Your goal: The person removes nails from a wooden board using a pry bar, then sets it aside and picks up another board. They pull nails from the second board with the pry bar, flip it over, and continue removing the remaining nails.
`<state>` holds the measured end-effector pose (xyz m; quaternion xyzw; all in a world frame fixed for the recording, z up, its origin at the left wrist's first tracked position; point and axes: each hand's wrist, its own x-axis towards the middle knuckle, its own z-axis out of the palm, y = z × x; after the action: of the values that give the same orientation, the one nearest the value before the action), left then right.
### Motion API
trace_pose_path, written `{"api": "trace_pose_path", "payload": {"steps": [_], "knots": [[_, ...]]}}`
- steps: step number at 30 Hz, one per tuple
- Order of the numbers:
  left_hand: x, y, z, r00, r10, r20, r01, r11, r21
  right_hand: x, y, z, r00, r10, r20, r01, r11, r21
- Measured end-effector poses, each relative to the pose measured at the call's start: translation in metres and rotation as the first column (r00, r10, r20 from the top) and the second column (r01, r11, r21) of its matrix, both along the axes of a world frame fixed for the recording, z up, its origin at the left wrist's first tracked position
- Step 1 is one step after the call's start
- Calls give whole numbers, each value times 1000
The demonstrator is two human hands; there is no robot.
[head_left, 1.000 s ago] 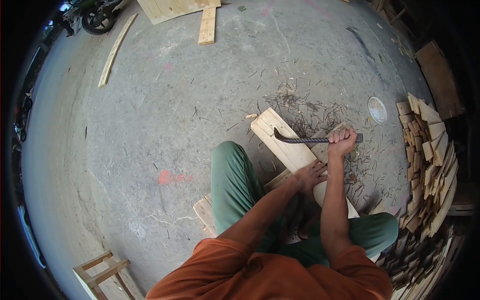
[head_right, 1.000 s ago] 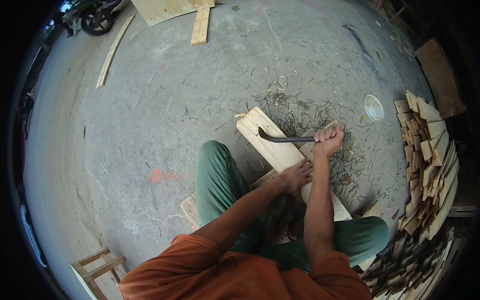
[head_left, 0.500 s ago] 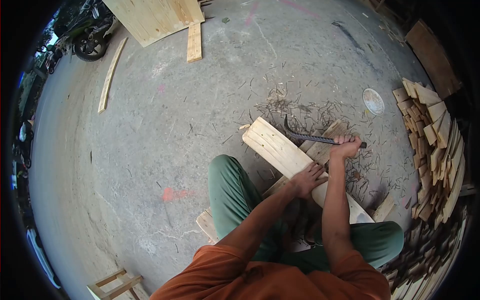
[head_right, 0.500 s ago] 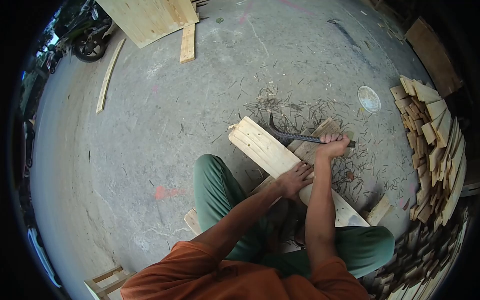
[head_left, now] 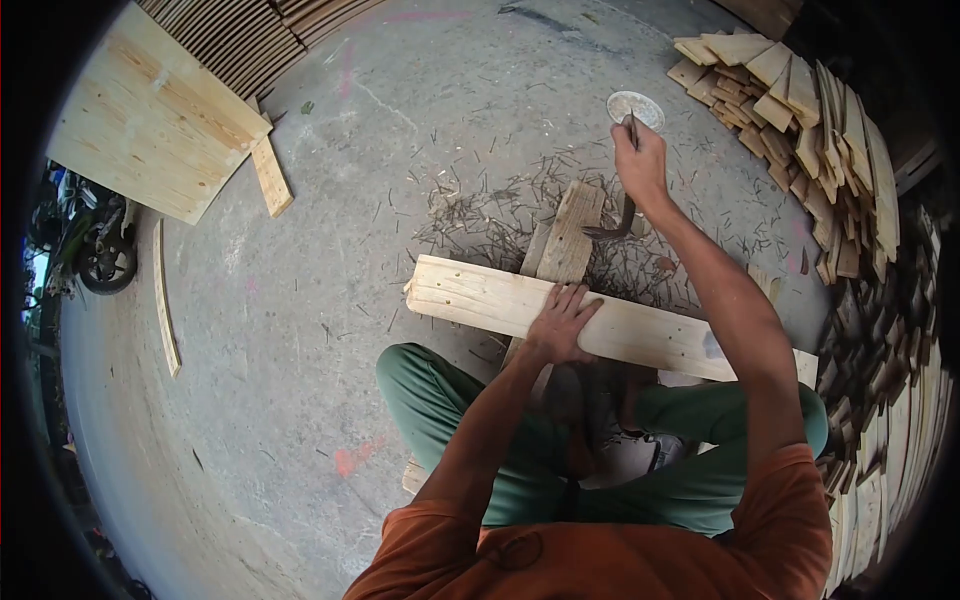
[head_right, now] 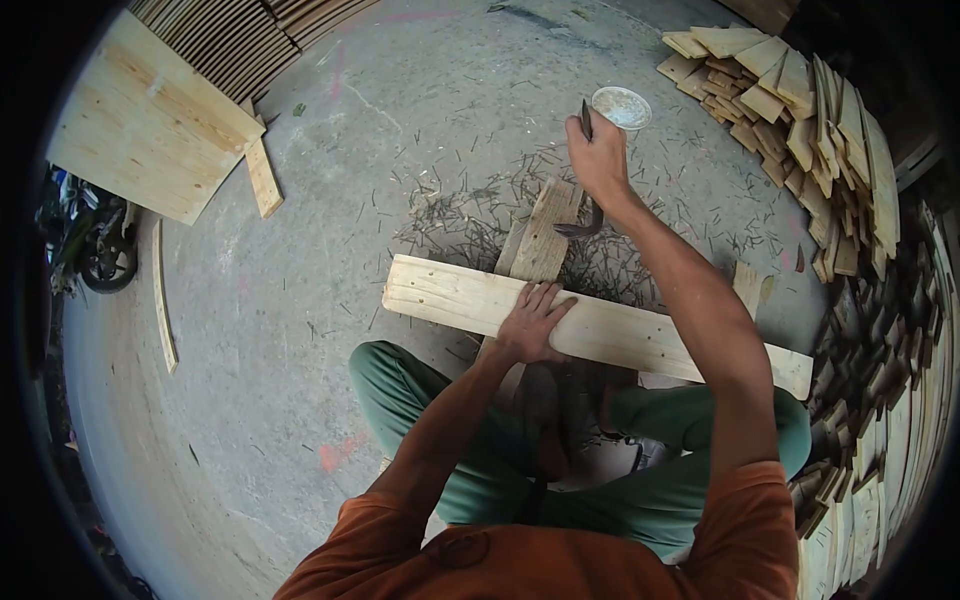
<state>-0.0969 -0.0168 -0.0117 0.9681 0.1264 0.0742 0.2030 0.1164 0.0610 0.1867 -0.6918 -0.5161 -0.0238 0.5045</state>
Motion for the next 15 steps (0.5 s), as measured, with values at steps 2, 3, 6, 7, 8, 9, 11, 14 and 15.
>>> {"api": "trace_pose_path", "payload": {"steps": [2,3,6,7,8,9,11,14,15], "knots": [[1,-1,-7,999,6,44,-6,1000,20,39,-27,14,978,-105,-179,92,992,-83],[1,-3,-10,997,11,81,-14,999,36,48,-48,25,985,-91,-149,69,987,-145],[2,-3,-4,998,4,69,-6,1000,25,61,-133,53,999,-35,28,44,890,-455],[5,-2,0,989,26,147,-26,1000,1,68,-163,56,996,-27,90,69,852,-518],[12,3,2,988,2,156,-3,1000,2,75,-196,57,989,-14,147,98,808,-580],[20,10,2,976,155,152,-135,981,-139,84,-230,53,991,-56,125,119,805,-581],[38,36,-9,912,400,86,-369,896,-246,106,-297,33,982,-184,51,178,784,-595],[47,68,-13,837,547,15,-545,836,-72,86,-381,22,650,-601,-464,238,742,-627],[47,80,-18,864,503,32,-503,864,-18,78,-406,12,529,-632,-566,291,762,-578]]}}
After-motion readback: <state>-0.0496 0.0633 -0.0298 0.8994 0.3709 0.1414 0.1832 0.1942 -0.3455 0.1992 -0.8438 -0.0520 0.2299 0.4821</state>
